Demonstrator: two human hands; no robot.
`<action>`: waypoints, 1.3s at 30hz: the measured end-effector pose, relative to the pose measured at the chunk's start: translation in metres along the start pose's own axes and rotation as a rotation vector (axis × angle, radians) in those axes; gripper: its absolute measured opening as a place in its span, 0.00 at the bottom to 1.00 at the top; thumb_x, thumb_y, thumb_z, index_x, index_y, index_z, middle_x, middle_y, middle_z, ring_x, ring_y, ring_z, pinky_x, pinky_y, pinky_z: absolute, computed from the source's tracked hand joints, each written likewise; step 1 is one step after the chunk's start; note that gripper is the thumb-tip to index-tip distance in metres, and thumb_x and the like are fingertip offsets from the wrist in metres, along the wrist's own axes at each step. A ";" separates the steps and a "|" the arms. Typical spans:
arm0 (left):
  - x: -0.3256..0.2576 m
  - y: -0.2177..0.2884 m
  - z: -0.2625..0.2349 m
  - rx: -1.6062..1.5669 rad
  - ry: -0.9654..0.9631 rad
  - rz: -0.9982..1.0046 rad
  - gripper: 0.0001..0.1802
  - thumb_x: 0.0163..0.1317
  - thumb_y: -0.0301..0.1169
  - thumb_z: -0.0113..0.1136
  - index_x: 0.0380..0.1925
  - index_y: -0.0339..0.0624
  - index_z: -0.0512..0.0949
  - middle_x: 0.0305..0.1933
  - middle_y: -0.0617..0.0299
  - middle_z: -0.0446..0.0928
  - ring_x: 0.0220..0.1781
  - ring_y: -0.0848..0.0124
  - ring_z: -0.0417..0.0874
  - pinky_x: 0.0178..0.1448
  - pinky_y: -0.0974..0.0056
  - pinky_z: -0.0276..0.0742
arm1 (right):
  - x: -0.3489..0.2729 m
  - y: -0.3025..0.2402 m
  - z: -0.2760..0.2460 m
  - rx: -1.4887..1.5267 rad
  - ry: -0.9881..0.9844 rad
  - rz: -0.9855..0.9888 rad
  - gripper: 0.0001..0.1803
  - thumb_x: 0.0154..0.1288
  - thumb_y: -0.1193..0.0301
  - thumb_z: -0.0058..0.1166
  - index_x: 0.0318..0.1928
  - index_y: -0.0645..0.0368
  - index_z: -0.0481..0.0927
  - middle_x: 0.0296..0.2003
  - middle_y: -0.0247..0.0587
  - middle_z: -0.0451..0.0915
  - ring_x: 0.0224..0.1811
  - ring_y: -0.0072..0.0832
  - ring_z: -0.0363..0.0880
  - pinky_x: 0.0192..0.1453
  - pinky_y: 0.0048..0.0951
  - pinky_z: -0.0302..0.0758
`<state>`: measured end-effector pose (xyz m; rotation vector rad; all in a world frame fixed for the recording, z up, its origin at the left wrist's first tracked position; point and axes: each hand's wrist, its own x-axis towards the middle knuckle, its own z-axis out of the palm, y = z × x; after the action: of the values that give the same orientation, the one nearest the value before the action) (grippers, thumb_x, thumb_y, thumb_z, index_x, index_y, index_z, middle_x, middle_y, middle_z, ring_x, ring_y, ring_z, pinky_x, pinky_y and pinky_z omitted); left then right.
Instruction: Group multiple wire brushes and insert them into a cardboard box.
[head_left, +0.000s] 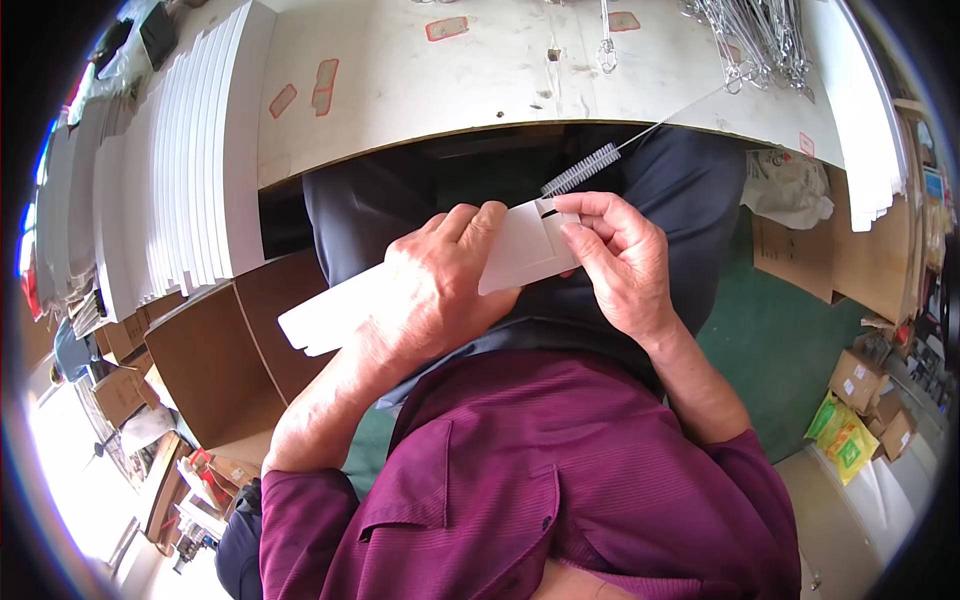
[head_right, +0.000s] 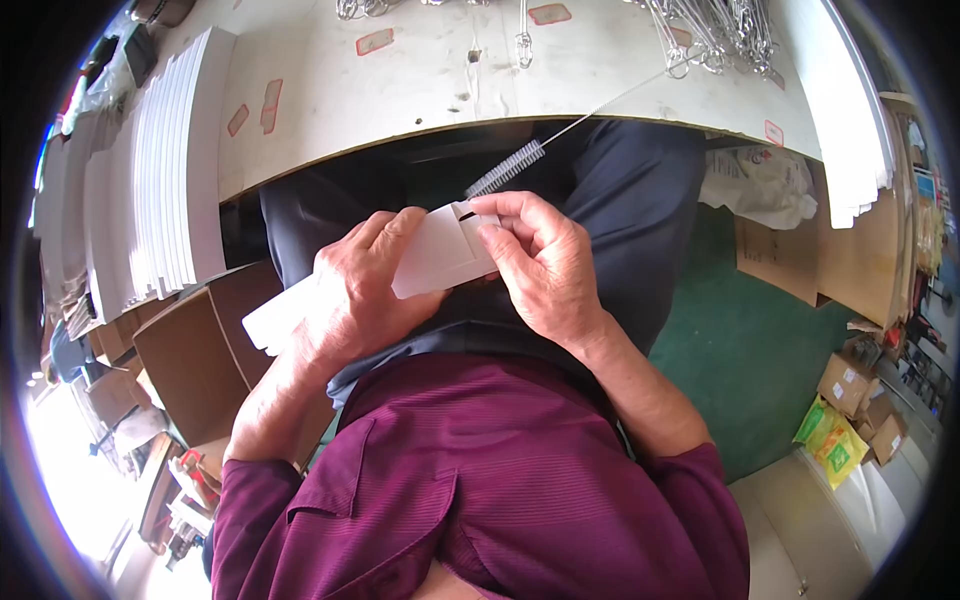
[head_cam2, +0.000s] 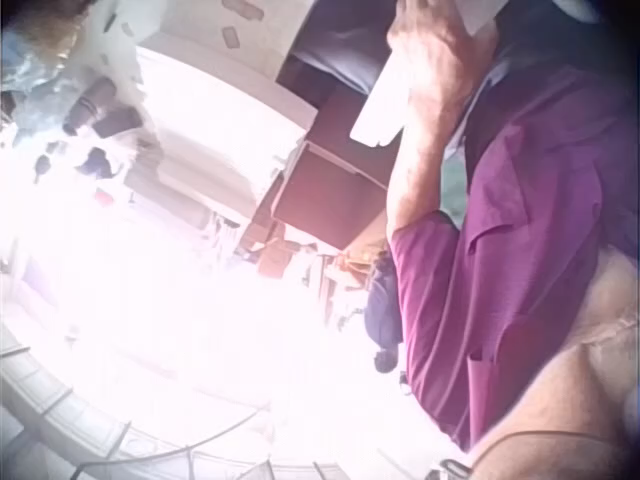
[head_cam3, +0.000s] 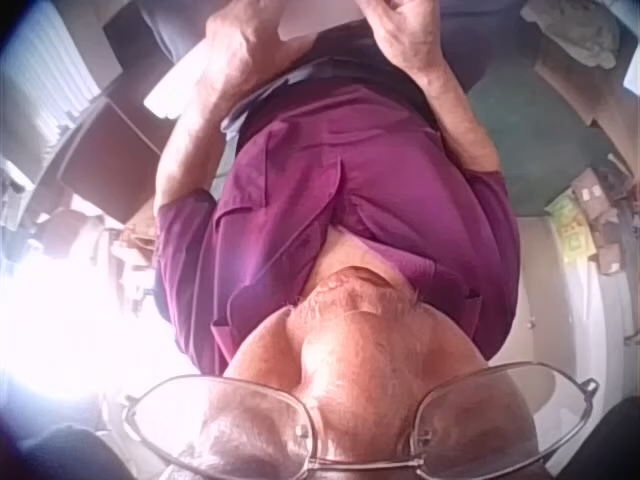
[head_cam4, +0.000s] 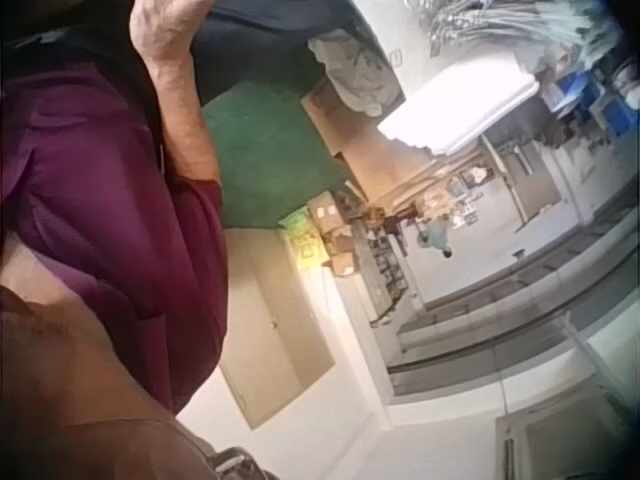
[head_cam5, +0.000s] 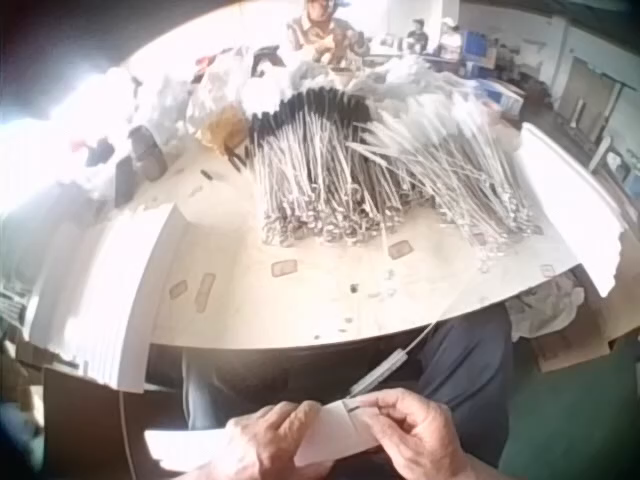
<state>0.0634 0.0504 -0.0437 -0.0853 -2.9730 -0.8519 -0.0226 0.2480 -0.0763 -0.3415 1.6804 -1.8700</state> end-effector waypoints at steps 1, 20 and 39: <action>0.000 0.000 0.000 0.002 0.000 0.002 0.31 0.48 0.29 0.74 0.54 0.31 0.75 0.39 0.49 0.81 0.40 0.53 0.88 0.41 0.54 0.86 | 0.000 -0.001 0.000 0.001 0.001 -0.003 0.09 0.78 0.78 0.53 0.54 0.66 0.80 0.37 0.37 0.87 0.36 0.16 0.83 0.40 0.23 0.84; -0.003 0.008 -0.011 -0.006 0.030 0.037 0.32 0.45 0.27 0.78 0.52 0.37 0.77 0.41 0.51 0.83 0.40 0.53 0.89 0.43 0.55 0.87 | -0.005 -0.015 0.003 0.097 -0.021 0.050 0.10 0.77 0.78 0.53 0.55 0.66 0.79 0.37 0.37 0.87 0.39 0.14 0.83 0.44 0.21 0.83; -0.005 0.016 -0.013 0.032 0.001 0.082 0.36 0.45 0.28 0.78 0.57 0.35 0.76 0.46 0.49 0.83 0.44 0.51 0.88 0.47 0.54 0.87 | -0.008 -0.016 -0.001 -0.003 0.000 0.049 0.07 0.76 0.77 0.55 0.47 0.66 0.85 0.36 0.33 0.87 0.37 0.12 0.81 0.42 0.19 0.79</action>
<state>0.0695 0.0565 -0.0244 -0.2036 -2.9584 -0.7943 -0.0210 0.2532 -0.0592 -0.2987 1.6774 -1.8323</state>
